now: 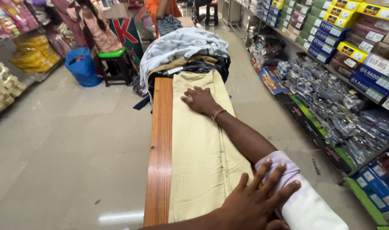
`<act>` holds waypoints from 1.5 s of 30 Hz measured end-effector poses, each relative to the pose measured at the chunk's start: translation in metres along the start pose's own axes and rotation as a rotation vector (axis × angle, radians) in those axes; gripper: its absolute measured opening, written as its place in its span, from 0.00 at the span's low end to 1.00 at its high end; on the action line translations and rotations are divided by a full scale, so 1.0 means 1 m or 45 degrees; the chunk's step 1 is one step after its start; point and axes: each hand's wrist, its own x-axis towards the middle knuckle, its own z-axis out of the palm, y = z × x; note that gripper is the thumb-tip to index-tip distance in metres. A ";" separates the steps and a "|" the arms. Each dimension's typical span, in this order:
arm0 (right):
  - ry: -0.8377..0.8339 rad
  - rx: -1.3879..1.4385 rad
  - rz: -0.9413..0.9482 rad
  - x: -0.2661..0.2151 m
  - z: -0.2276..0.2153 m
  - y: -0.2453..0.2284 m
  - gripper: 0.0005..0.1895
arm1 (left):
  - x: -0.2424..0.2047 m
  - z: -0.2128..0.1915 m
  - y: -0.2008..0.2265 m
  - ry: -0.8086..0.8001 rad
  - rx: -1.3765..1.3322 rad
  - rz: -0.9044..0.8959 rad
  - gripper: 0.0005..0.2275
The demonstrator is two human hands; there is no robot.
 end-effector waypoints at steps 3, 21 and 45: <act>0.032 0.003 -0.038 0.007 -0.001 0.001 0.30 | 0.004 -0.009 0.001 0.029 0.076 0.040 0.41; 0.041 -0.066 -0.079 0.002 0.001 0.004 0.24 | 0.035 -0.132 -0.054 1.056 -1.229 -0.591 0.34; -0.045 -0.158 -0.072 -0.004 -0.013 -0.007 0.25 | 0.031 -0.125 -0.036 0.953 -0.934 -0.855 0.29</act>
